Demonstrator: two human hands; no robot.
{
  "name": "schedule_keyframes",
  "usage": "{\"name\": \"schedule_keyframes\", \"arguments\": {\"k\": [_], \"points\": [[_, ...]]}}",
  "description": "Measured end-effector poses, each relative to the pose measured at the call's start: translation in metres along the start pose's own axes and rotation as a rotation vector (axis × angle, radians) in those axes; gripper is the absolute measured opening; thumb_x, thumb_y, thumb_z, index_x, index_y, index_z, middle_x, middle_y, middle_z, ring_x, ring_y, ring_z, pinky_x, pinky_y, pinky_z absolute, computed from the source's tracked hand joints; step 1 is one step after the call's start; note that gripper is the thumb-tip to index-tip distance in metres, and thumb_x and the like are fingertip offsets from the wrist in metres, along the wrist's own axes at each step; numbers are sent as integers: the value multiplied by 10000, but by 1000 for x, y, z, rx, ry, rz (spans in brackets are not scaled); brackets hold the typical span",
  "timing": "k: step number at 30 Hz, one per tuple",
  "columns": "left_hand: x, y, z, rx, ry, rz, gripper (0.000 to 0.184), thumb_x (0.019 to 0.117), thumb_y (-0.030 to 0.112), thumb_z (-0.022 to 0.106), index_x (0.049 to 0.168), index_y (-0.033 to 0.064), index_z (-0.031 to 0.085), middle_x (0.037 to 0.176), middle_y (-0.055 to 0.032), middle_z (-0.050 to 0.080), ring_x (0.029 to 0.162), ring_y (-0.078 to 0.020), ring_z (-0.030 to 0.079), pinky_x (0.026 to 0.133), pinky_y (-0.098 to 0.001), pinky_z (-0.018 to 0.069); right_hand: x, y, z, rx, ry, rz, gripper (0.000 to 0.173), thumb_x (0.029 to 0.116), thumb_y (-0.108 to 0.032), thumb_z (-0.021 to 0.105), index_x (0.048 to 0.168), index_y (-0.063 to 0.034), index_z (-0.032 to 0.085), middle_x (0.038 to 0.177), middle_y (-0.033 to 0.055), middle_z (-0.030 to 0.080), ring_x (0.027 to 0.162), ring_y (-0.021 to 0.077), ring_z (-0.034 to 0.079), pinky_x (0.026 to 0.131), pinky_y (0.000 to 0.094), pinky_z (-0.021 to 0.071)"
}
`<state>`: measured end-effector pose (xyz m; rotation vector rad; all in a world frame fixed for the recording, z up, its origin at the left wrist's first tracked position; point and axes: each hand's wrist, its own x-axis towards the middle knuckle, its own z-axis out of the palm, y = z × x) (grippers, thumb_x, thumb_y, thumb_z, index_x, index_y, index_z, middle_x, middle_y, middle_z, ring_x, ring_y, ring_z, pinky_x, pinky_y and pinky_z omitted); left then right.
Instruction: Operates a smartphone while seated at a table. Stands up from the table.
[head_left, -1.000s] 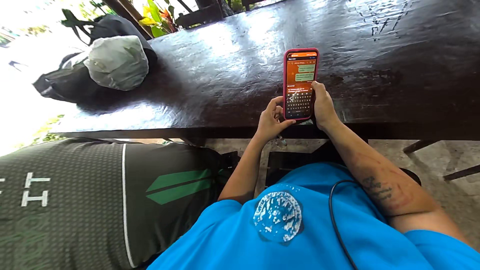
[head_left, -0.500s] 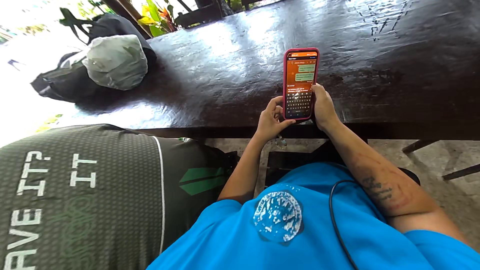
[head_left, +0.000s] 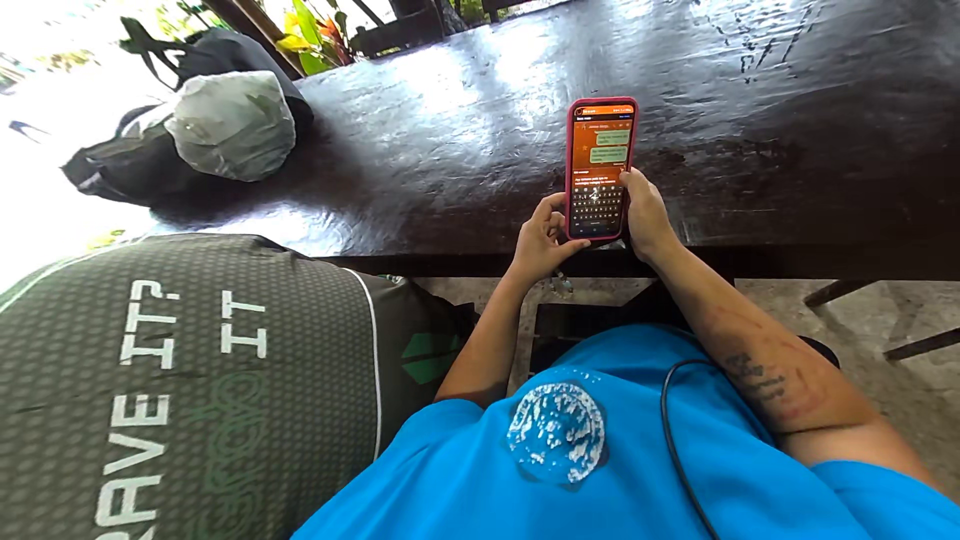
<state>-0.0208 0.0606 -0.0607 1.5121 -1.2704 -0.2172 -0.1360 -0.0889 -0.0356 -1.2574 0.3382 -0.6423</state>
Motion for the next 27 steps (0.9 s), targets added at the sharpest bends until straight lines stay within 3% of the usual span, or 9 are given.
{"name": "schedule_keyframes", "arguments": {"k": [10,14,18,22,27], "points": [[0,2,0,-2,-1,-17,756,759,-19,843,1402,-36,445,921,-46,705,784,-49,657,709,-207,546,-1,-2,0,-15,-10,5,386,1098,-229,290,1333,-46,536,1063,73,687,954,107,689,849,304,578],[0,1,0,6,1,-3,746,762,-13,843,1395,-35,449,896,-34,697,745,-37,633,671,-192,526,0,-1,0,-29,-18,-8,332,1073,-225,397,1326,-62,538,1031,49,694,921,93,696,825,290,589],[0,3,0,25,-3,8,738,763,-8,844,1387,-45,452,914,-40,712,782,-42,660,725,-213,555,2,3,0,-57,-30,-37,335,1043,-242,508,1317,-51,541,1036,65,700,919,111,704,827,310,596],[1,4,0,26,7,-7,754,754,-11,851,1393,-37,451,887,-24,699,704,-16,606,643,-178,506,3,3,2,-70,-23,-38,345,1035,-247,541,1317,-48,538,1037,75,697,914,119,702,823,313,595],[0,3,0,32,7,-2,745,759,0,850,1390,-38,455,878,-27,691,705,-22,601,636,-178,498,2,3,1,-93,-14,-32,361,1031,-270,549,1321,-55,543,1040,76,697,914,119,703,825,323,594]]}}
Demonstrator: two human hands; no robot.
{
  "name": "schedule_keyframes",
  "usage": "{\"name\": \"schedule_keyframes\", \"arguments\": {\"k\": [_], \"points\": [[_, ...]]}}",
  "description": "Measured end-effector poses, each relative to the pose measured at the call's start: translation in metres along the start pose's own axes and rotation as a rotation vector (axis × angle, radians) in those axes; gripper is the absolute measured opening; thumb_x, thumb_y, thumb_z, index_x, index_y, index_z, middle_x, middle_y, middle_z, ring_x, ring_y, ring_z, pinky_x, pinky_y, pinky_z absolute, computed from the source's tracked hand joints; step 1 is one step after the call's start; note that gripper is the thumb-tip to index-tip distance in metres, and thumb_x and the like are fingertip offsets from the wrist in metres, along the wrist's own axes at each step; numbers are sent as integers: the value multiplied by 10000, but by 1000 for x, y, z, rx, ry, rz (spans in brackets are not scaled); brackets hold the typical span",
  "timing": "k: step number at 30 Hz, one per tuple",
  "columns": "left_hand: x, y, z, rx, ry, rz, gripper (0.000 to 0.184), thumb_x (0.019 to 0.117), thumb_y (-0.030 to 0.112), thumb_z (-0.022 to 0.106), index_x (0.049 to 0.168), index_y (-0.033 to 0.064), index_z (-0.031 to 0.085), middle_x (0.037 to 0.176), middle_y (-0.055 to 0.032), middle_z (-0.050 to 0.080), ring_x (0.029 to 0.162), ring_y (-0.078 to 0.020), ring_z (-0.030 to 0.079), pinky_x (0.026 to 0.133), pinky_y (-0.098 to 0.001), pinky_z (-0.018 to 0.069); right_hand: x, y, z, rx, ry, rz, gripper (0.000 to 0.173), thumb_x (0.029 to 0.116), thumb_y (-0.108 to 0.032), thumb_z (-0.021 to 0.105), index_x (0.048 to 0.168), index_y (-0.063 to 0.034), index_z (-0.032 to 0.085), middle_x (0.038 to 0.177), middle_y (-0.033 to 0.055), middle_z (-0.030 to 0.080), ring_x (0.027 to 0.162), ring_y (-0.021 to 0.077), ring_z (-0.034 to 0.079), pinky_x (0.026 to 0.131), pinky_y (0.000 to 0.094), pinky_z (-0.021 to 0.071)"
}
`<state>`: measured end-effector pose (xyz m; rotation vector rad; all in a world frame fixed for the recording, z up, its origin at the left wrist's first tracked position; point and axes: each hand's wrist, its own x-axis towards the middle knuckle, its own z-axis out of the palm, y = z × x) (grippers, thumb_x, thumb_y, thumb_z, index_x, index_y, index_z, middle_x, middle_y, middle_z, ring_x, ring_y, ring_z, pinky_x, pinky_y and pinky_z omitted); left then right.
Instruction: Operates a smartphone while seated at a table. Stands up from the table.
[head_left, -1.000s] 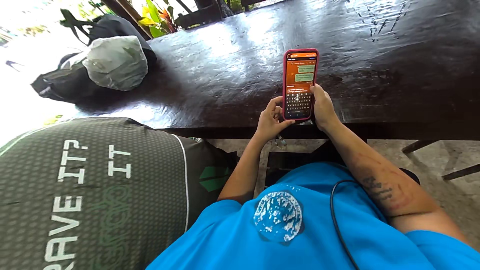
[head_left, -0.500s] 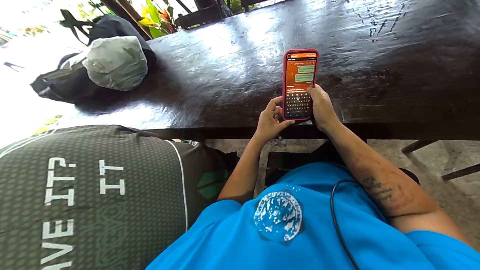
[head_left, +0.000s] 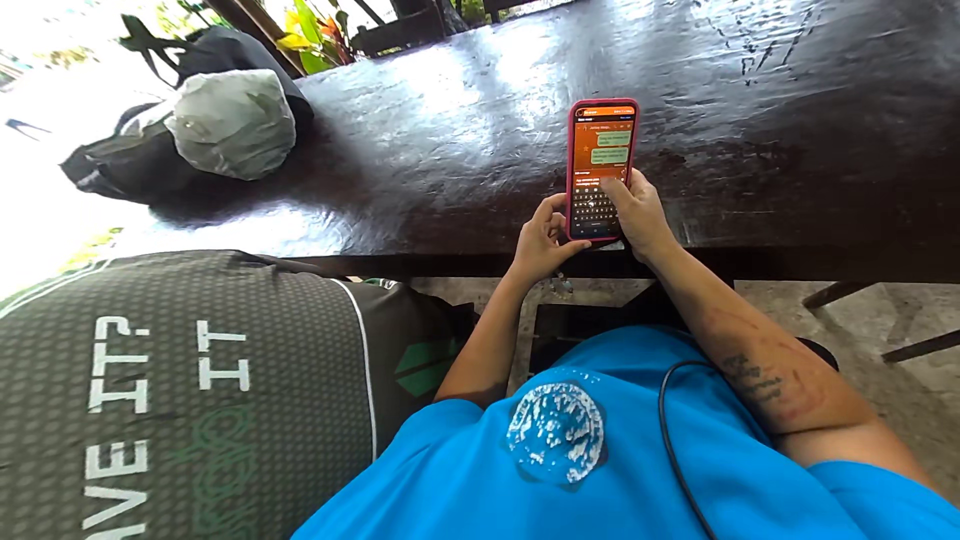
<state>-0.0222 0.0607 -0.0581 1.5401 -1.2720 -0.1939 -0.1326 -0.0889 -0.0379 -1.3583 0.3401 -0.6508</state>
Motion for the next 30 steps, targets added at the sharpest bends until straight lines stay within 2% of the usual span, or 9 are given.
{"name": "schedule_keyframes", "arguments": {"k": [7,12,16,19,22,26,30], "points": [[0,2,0,5,5,-1,751,758,6,851,1392,-47,453,850,-14,675,666,-5,561,604,-161,463,-1,-2,0,7,15,8,350,1082,-288,420,1314,-59,550,1041,63,683,928,101,686,834,305,579],[0,2,1,-8,1,-9,754,756,-5,850,1395,-38,451,861,-19,683,675,-11,573,609,-166,472,-2,-3,1,20,26,10,344,1089,-289,403,1302,-67,555,1023,57,686,911,101,691,823,300,582],[0,0,0,-21,-4,-9,744,763,-10,846,1394,-32,453,878,-31,691,704,-28,605,628,-182,498,-2,-2,1,28,29,15,346,1097,-286,395,1307,-63,555,1023,59,687,918,99,691,828,303,583],[0,-1,0,-23,-8,1,740,760,-15,848,1389,-27,459,910,-48,713,774,-56,663,704,-214,551,-2,-2,2,41,31,8,346,1098,-280,390,1311,-59,551,1013,53,690,911,93,691,824,293,583],[0,0,0,-30,-10,-2,741,760,-19,847,1391,-28,458,924,-56,719,801,-67,679,740,-228,565,-2,-2,2,43,29,6,347,1094,-282,404,1315,-56,547,1023,57,686,915,98,688,830,298,582],[0,-2,1,-31,-7,-1,743,761,-11,849,1391,-27,456,902,-42,705,760,-52,647,686,-208,535,-1,-2,3,25,26,10,351,1059,-295,491,1320,-65,544,1029,61,698,911,111,701,822,311,592],[0,-1,1,-59,-7,0,737,757,-35,842,1384,-32,455,918,-44,709,782,-55,662,715,-215,554,0,1,3,-3,20,-3,402,1023,-314,567,1325,-50,538,1042,80,697,914,133,706,822,335,599]]}}
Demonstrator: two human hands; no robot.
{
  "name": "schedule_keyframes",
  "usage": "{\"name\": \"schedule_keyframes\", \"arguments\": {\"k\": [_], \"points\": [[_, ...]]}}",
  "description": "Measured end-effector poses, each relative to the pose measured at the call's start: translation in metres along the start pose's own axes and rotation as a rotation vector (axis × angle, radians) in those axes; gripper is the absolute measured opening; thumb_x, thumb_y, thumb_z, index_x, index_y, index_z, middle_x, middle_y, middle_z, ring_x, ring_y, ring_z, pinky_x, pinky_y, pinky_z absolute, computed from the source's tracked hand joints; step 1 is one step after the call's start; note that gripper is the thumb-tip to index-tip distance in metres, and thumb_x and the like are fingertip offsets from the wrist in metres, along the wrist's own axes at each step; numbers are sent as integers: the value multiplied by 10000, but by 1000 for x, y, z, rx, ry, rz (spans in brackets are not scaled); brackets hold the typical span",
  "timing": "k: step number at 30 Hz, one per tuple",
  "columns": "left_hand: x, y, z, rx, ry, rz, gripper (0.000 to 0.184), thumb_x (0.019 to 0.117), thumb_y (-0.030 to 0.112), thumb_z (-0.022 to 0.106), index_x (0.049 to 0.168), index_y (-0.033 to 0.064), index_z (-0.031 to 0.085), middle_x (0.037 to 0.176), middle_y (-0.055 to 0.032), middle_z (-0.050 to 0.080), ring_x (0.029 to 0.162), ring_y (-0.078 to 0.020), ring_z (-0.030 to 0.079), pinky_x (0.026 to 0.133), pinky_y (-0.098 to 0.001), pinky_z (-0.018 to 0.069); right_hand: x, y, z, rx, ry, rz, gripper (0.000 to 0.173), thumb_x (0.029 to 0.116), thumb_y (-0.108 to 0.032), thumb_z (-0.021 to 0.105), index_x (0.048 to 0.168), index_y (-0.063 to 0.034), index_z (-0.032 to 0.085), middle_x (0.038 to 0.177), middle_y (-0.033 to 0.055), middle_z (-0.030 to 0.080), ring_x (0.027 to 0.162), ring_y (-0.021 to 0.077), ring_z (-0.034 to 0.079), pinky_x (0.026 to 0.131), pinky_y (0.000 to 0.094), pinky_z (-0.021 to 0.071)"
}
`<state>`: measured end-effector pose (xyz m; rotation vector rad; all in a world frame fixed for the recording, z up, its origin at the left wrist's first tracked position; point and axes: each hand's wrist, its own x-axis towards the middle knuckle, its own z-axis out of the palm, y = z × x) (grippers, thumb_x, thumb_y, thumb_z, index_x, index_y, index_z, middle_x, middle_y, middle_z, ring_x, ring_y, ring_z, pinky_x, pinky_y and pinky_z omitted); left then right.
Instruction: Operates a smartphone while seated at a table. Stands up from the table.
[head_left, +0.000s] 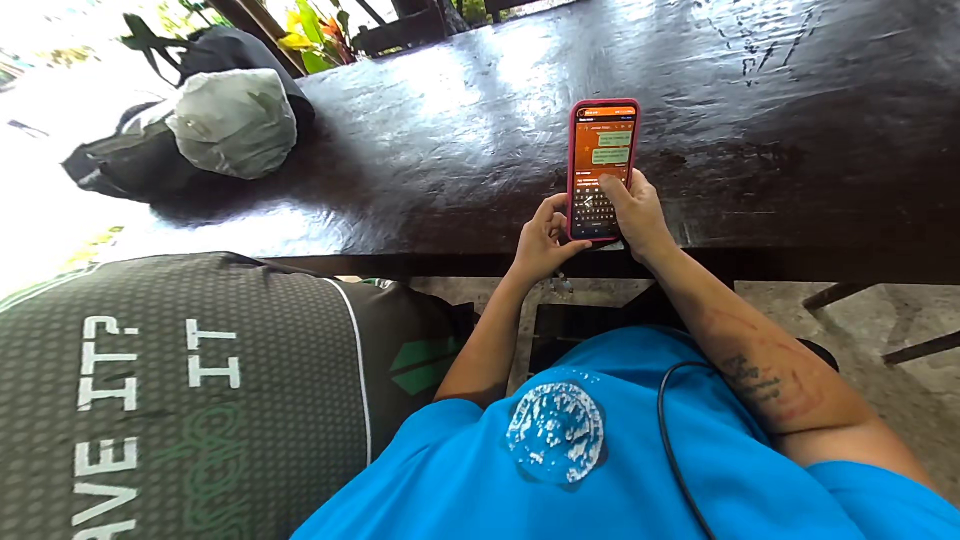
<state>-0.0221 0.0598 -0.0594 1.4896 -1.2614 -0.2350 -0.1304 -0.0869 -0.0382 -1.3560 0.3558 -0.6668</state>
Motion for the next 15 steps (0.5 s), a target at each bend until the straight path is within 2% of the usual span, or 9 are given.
{"name": "schedule_keyframes", "arguments": {"k": [6,11,15], "points": [[0,1,0,14,2,-2,738,758,-26,845,1386,-29,457,902,-32,705,749,-35,638,682,-193,530,-1,0,0,1,5,-4,402,1026,-325,561,1325,-56,542,1028,72,705,906,126,709,817,331,601],[0,1,0,32,6,-1,741,755,-18,849,1387,-26,461,856,-20,677,682,-29,588,613,-178,485,-1,-3,-1,-18,20,22,362,1082,-307,432,1323,-62,547,1026,64,687,913,110,691,825,318,581],[1,-1,-1,41,7,7,747,752,-12,855,1389,-22,464,855,-23,686,678,-30,592,608,-178,486,-2,-4,-1,-10,20,26,339,1077,-264,424,1324,-66,549,1041,61,683,929,101,684,833,304,574]]}}
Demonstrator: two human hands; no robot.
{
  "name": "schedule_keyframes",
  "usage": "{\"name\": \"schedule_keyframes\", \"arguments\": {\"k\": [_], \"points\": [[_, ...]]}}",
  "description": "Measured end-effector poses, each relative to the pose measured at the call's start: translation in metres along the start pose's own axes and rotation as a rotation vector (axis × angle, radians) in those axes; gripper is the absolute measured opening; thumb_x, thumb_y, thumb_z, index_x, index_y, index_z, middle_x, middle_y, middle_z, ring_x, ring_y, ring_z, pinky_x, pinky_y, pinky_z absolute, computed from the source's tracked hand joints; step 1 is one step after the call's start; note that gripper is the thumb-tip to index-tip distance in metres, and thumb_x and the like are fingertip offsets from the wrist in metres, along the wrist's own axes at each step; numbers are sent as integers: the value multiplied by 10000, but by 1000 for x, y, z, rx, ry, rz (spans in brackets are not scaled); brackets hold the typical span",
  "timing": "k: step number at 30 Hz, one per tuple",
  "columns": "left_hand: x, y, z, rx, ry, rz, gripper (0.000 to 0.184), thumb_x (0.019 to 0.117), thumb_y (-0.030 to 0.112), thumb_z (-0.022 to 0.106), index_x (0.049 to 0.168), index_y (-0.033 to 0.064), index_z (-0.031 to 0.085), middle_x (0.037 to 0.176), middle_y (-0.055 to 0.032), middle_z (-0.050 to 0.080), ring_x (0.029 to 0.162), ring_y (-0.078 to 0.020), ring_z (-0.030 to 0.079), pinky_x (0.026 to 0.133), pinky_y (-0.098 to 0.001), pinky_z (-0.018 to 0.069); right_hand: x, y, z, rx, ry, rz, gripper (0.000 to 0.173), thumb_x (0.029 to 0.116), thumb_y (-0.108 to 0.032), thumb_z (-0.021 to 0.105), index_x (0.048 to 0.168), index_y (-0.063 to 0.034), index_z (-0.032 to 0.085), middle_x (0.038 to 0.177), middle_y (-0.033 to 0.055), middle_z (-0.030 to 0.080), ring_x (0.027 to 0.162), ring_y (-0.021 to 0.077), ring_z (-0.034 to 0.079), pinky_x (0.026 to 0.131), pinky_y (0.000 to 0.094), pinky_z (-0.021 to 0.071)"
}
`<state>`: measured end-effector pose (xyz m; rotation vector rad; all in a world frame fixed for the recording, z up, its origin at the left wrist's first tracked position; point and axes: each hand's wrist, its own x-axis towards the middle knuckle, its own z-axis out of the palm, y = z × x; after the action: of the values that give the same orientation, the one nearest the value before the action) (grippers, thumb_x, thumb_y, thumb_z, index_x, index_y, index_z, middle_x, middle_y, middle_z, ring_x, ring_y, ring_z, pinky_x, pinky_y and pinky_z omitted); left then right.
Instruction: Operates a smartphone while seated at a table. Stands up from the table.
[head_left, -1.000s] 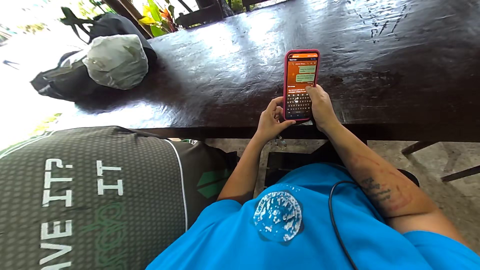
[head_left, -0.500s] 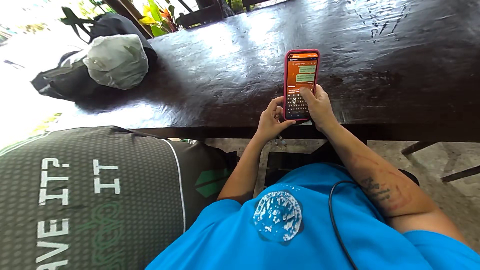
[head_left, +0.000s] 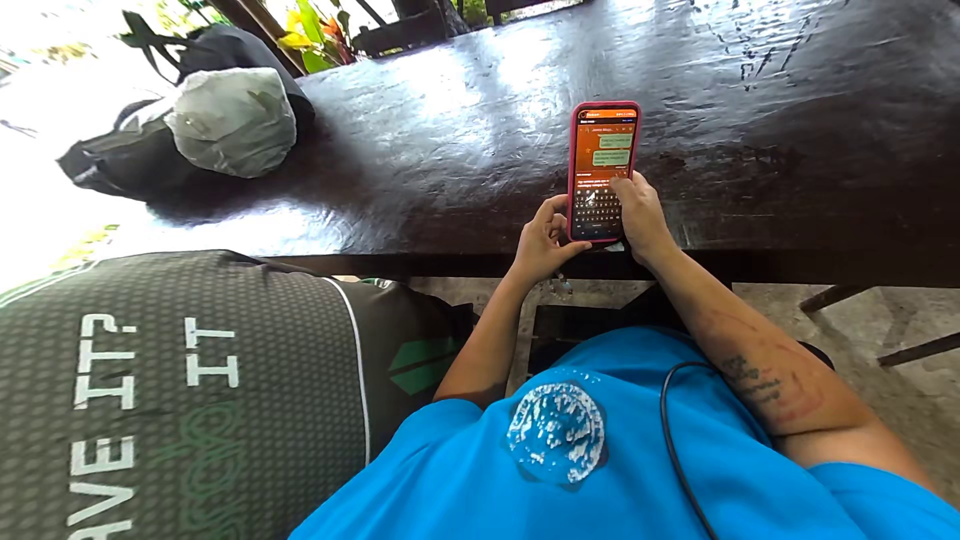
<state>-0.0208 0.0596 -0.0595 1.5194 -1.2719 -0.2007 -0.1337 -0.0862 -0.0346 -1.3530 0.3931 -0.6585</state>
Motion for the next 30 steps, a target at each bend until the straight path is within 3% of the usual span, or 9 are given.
{"name": "schedule_keyframes", "arguments": {"k": [12,30], "points": [[-1,0,0,8,-1,-10,747,759,1,853,1392,-32,459,899,-40,695,750,-44,638,679,-198,536,0,2,2,-11,-13,-27,449,970,-291,661,1323,-48,527,1035,77,710,888,122,718,808,317,608],[-1,2,1,-34,-4,0,745,749,-47,842,1387,-35,457,942,-51,705,796,-51,664,738,-209,559,5,5,6,-86,45,-12,462,957,-334,700,1299,-61,550,1046,84,716,901,144,724,826,359,606]]}}
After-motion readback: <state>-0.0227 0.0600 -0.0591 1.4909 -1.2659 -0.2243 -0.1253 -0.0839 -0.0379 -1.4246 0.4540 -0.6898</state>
